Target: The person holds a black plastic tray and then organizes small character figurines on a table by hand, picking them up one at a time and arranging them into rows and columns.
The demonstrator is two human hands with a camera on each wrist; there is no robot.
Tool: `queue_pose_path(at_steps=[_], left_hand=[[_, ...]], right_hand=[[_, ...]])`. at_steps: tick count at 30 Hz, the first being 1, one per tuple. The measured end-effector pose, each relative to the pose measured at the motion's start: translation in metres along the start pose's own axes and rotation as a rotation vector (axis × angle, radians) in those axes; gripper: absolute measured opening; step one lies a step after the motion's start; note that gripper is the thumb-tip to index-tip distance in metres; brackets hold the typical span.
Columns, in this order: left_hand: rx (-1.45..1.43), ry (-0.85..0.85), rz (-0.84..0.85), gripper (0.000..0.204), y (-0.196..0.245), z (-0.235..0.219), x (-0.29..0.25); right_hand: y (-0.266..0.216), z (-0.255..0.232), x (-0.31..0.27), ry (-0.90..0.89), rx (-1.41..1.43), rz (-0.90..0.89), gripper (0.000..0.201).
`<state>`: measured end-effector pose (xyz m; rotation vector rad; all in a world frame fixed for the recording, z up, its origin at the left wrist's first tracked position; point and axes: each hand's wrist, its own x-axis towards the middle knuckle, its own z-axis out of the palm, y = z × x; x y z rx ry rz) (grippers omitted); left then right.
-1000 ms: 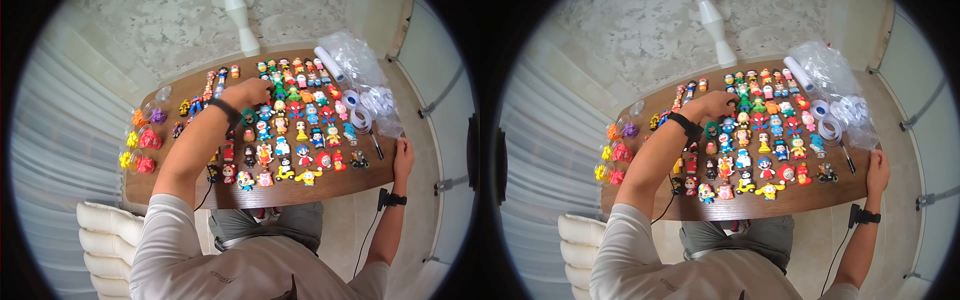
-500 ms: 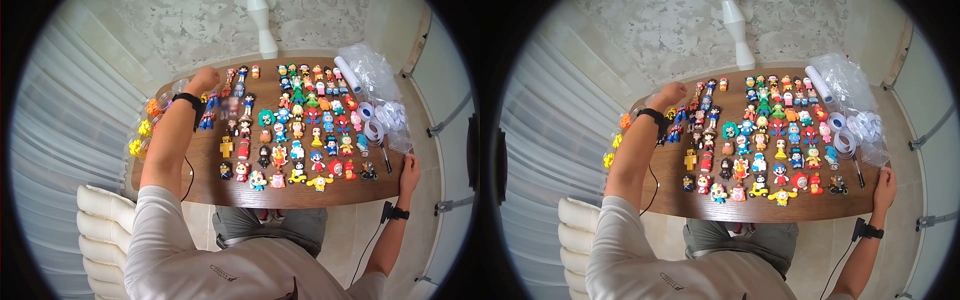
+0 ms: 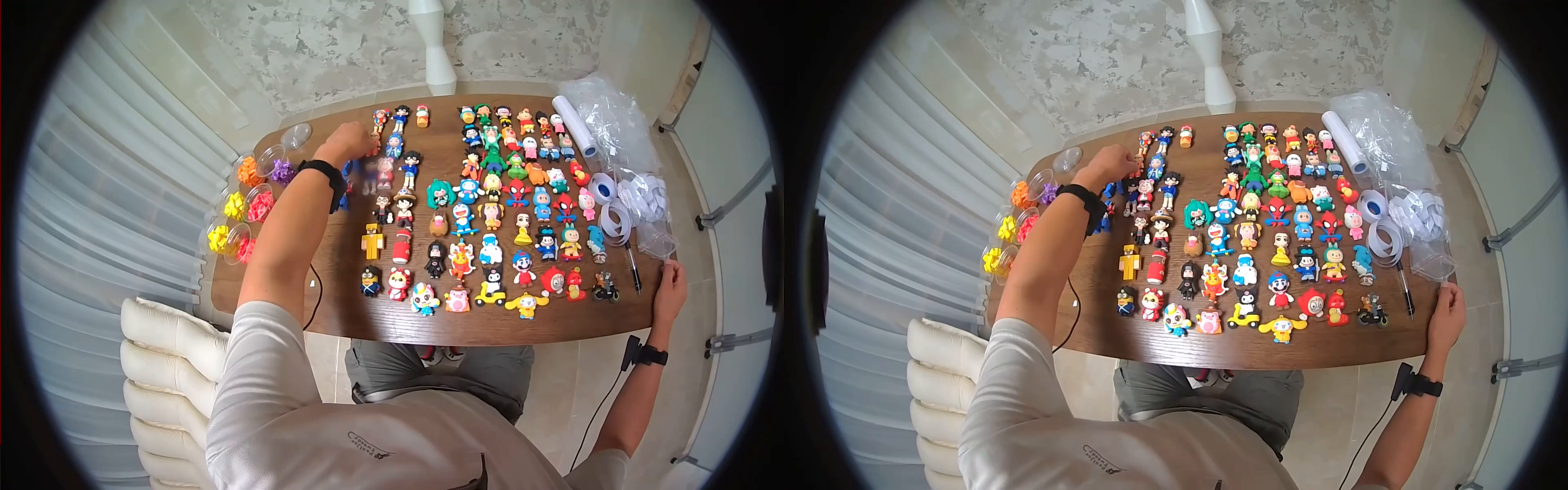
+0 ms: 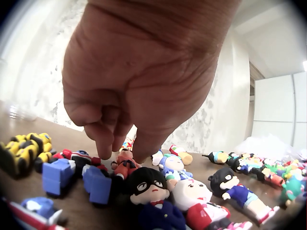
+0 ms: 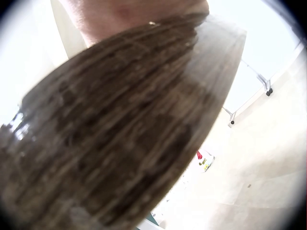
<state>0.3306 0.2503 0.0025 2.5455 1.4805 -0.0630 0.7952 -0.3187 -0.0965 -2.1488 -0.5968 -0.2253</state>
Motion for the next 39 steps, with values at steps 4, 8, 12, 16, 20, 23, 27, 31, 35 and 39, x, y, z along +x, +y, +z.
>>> queue_pose_path(at_steps=[4, 8, 12, 16, 20, 23, 27, 31, 35, 39], left_hand=[[0.004, 0.014, -0.048, 0.026, -0.006, 0.014, 0.014], [0.016, 0.020, -0.059, 0.028, -0.004, 0.015, 0.015], [-0.005, -0.052, 0.035, 0.033, 0.005, 0.013, 0.012], [0.048, -0.054, 0.119, 0.040, 0.017, 0.017, 0.012], [0.015, 0.006, 0.157, 0.036, 0.026, 0.028, 0.013], [-0.076, -0.039, 0.209, 0.037, 0.029, 0.025, 0.008], [-0.001, -0.011, 0.163, 0.037, 0.024, 0.004, -0.005], [0.146, -0.120, 0.041, 0.036, 0.020, -0.015, -0.035], [0.215, -0.154, 0.121, 0.037, 0.010, 0.000, -0.043], [0.199, -0.088, 0.178, 0.040, 0.005, 0.022, -0.038]], right_hand=[[0.002, 0.001, 0.002, -0.003, 0.001, -0.003, 0.026], [0.006, 0.002, 0.002, 0.013, 0.019, -0.025, 0.027], [0.008, 0.002, 0.002, 0.018, 0.040, -0.050, 0.029], [0.011, 0.003, 0.003, 0.022, 0.045, -0.036, 0.029], [0.012, 0.003, 0.004, 0.021, 0.037, -0.042, 0.029], [0.014, 0.004, 0.005, 0.026, 0.034, -0.044, 0.029], [0.014, 0.004, 0.005, 0.027, 0.032, -0.041, 0.029], [0.015, 0.005, 0.005, 0.021, 0.033, -0.038, 0.029], [0.013, 0.004, 0.004, 0.032, 0.017, -0.040, 0.030], [0.011, 0.004, 0.004, 0.031, 0.000, -0.052, 0.030]])
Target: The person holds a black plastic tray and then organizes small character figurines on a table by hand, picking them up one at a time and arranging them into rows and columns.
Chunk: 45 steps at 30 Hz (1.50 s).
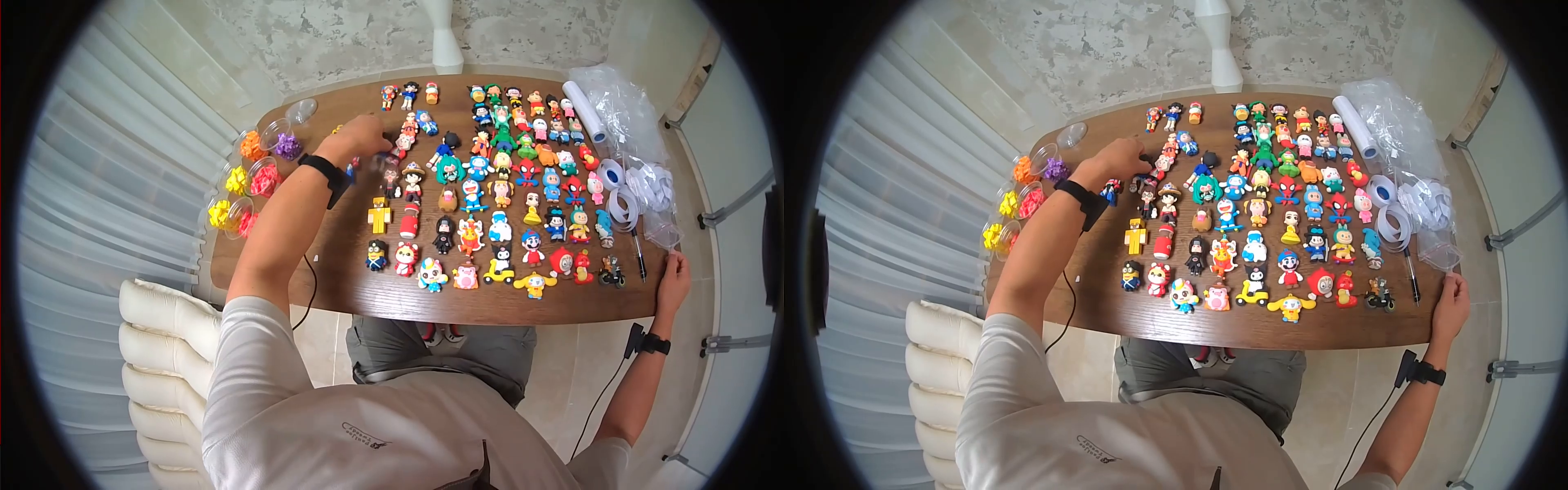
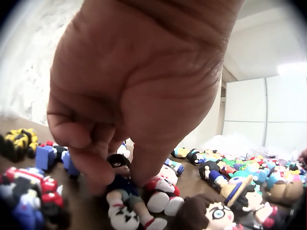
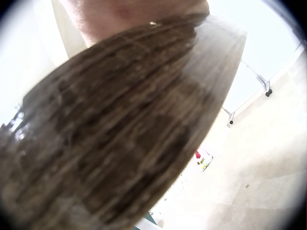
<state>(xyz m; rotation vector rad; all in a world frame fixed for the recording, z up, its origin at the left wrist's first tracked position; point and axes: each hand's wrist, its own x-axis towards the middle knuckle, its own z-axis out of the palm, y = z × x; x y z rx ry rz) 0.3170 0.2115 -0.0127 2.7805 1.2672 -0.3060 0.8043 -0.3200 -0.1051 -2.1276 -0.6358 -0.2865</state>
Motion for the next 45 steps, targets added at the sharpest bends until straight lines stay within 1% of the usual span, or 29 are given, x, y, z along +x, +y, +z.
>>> queue_pose_path(at_steps=[2, 5, 8, 9, 12, 14, 15, 16, 17, 19, 21, 22, 23, 25, 27, 29, 31, 34, 35, 38, 39, 42, 43, 45], left_hand=[[-0.078, 0.029, 0.002, 0.043, 0.005, 0.004, 0.002], [-0.051, 0.097, 0.063, 0.045, 0.018, 0.006, 0.001], [-0.129, 0.029, 0.018, 0.044, 0.026, 0.007, 0.007], [-0.231, 0.021, 0.034, 0.043, 0.029, 0.008, 0.006], [-0.319, 0.064, 0.063, 0.040, 0.042, 0.012, 0.008], [-0.351, 0.146, 0.088, 0.039, 0.049, 0.018, 0.007], [-0.395, 0.124, 0.045, 0.043, 0.054, 0.018, 0.006], [-0.349, 0.127, 0.090, 0.040, 0.056, 0.016, 0.004], [-0.347, 0.143, 0.091, 0.038, 0.056, 0.016, 0.002], [-0.329, 0.184, 0.100, 0.033, 0.049, 0.012, -0.001], [-0.296, 0.228, 0.120, 0.029, 0.036, -0.002, -0.012], [-0.306, 0.225, 0.037, 0.026, 0.029, -0.014, -0.020], [-0.320, 0.275, -0.002, 0.029, 0.013, -0.017, -0.022], [-0.372, 0.321, -0.022, 0.033, -0.025, -0.024, -0.033], [-0.307, 0.272, -0.083, 0.033, -0.050, -0.026, -0.053], [-0.231, 0.214, -0.115, 0.035, -0.056, -0.021, -0.068], [-0.139, 0.148, -0.121, 0.039, -0.051, -0.009, -0.088], [-0.098, 0.121, -0.053, 0.046, -0.043, 0.016, -0.108], [-0.061, 0.116, -0.048, 0.050, -0.034, 0.015, -0.116], [-0.102, 0.144, -0.104, 0.052, -0.022, 0.024, -0.120], [-0.125, 0.131, -0.101, 0.051, -0.017, 0.024, -0.122], [-0.180, 0.186, -0.014, 0.048, -0.008, 0.027, -0.126], [-0.166, 0.156, -0.039, 0.047, -0.004, 0.026, -0.126], [-0.187, 0.161, -0.011, 0.044, 0.000, 0.019, -0.132]], right_hand=[[0.000, 0.000, 0.000, -0.007, 0.013, -0.015, 0.030], [0.001, -0.001, 0.000, -0.009, 0.010, -0.020, 0.029], [0.001, 0.000, 0.001, -0.013, 0.001, -0.019, 0.030], [0.002, 0.000, 0.001, -0.014, 0.000, -0.018, 0.030], [0.001, -0.001, 0.000, 0.000, 0.011, -0.047, 0.030], [-0.001, -0.003, 0.000, -0.020, -0.032, -0.029, 0.030], [-0.002, -0.004, 0.001, -0.030, -0.055, -0.021, 0.031], [-0.002, -0.003, 0.000, -0.026, -0.040, -0.031, 0.031], [-0.001, -0.003, 0.000, -0.022, -0.028, -0.039, 0.031], [0.003, -0.001, 0.003, -0.026, -0.010, -0.046, 0.031], [0.006, -0.002, 0.003, -0.040, 0.001, -0.035, 0.031], [0.008, -0.002, 0.003, -0.044, 0.004, -0.029, 0.031], [0.008, -0.002, 0.003, -0.050, 0.008, -0.022, 0.031], [0.007, -0.002, 0.002, -0.055, 0.004, -0.020, 0.030], [0.007, -0.002, 0.003, -0.049, -0.014, -0.032, 0.030], [0.006, -0.001, 0.002, -0.039, -0.011, -0.030, 0.031], [0.004, -0.001, 0.002, -0.033, -0.012, -0.033, 0.031], [0.005, -0.001, 0.001, -0.032, -0.018, -0.035, 0.030], [0.008, -0.001, 0.002, -0.035, -0.022, -0.030, 0.030], [0.011, 0.001, 0.003, -0.022, -0.034, -0.044, 0.030], [0.011, 0.002, 0.004, -0.013, -0.038, -0.052, 0.030], [0.009, 0.000, 0.003, -0.007, -0.054, -0.057, 0.030], [0.008, 0.000, 0.003, -0.006, -0.051, -0.062, 0.030], [0.008, 0.000, 0.002, -0.008, -0.044, -0.070, 0.031]])
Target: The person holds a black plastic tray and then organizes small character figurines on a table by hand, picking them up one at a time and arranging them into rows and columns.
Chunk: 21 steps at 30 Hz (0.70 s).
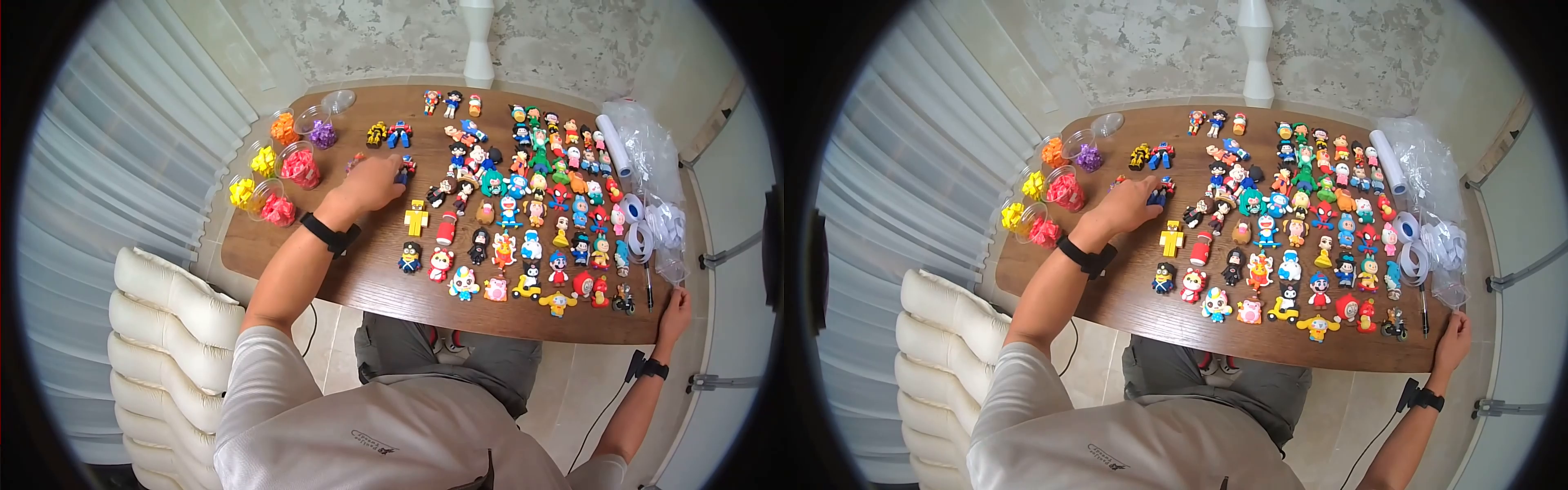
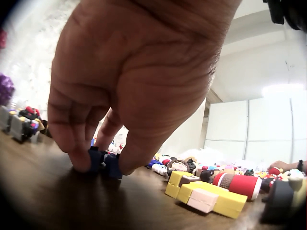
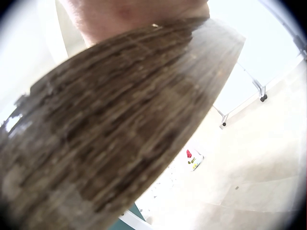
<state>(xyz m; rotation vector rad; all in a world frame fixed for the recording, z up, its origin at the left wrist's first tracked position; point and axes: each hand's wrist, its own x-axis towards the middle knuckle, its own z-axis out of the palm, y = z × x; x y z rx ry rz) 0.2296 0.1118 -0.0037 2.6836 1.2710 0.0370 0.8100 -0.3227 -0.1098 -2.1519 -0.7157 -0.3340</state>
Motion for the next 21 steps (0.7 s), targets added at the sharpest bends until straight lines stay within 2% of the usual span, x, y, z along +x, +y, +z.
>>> queue_pose_path(at_steps=[4, 7, 11, 16, 21], left_hand=[[-0.046, -0.007, -0.020, 0.035, -0.020, -0.014, 0.022], [0.077, 0.147, -0.144, 0.032, -0.037, -0.013, 0.053], [0.188, 0.121, -0.244, 0.030, -0.031, -0.007, 0.079], [0.148, 0.125, -0.267, 0.031, -0.032, 0.007, 0.106], [0.088, 0.140, -0.213, 0.030, -0.016, 0.013, 0.105]], right_hand=[[-0.005, -0.002, -0.001, -0.006, -0.036, 0.031, 0.032], [-0.005, -0.001, -0.001, -0.008, -0.037, 0.035, 0.033], [-0.005, -0.001, -0.001, 0.010, -0.038, 0.032, 0.034], [-0.006, -0.002, -0.001, 0.011, -0.041, 0.037, 0.034], [-0.003, -0.001, 0.000, 0.007, -0.035, 0.040, 0.033]])
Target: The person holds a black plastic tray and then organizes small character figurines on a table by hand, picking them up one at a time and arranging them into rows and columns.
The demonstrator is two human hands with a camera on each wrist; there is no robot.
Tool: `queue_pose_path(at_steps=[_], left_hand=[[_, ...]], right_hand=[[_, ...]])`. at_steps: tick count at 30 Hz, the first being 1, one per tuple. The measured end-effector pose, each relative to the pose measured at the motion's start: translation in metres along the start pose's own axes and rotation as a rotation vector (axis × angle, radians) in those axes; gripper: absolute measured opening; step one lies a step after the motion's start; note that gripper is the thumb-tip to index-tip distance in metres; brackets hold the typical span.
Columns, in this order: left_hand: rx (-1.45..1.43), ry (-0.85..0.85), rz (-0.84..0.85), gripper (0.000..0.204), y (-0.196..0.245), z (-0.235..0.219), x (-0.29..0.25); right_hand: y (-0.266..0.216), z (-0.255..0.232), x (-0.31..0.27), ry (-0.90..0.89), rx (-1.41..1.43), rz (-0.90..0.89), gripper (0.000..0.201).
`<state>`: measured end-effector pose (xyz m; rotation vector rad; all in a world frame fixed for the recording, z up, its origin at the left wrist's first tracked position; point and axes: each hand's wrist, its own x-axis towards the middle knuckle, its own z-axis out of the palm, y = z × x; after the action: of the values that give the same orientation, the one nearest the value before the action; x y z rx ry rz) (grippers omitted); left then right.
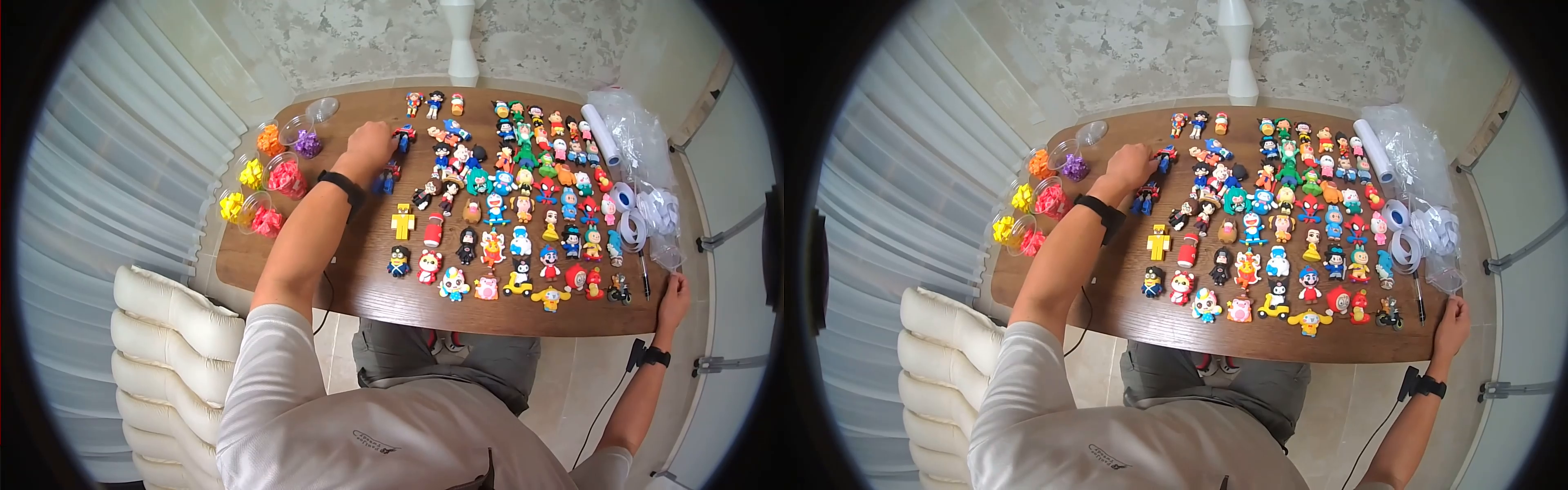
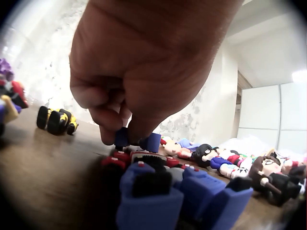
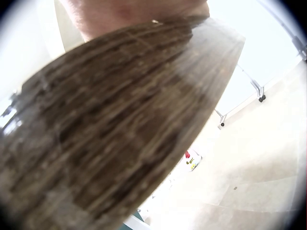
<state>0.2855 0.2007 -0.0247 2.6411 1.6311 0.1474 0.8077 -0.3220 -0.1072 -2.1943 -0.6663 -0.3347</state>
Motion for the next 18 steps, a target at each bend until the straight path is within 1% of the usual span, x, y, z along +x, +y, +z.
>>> queue_pose_path(at_steps=[4, 8, 11, 14, 15, 18], left_hand=[[-0.007, 0.019, 0.004, 0.031, -0.001, 0.002, -0.002], [-0.117, -0.015, -0.019, 0.034, -0.003, -0.021, -0.016], [-0.075, -0.239, 0.084, 0.041, -0.009, -0.042, -0.045], [-0.018, -0.298, 0.131, 0.048, -0.009, -0.043, -0.072], [-0.027, -0.291, 0.137, 0.054, -0.013, -0.035, -0.073], [-0.088, -0.223, 0.157, 0.057, -0.013, -0.026, -0.076]], right_hand=[[0.004, 0.001, 0.002, -0.003, -0.009, -0.012, 0.033], [0.004, 0.000, 0.002, -0.016, 0.008, 0.002, 0.034], [-0.002, -0.001, 0.001, -0.005, -0.016, 0.005, 0.034], [-0.002, 0.001, 0.000, -0.001, -0.032, 0.010, 0.034], [-0.001, 0.001, 0.000, -0.001, -0.034, 0.013, 0.034], [-0.001, -0.001, 0.000, -0.017, -0.025, 0.005, 0.034]])
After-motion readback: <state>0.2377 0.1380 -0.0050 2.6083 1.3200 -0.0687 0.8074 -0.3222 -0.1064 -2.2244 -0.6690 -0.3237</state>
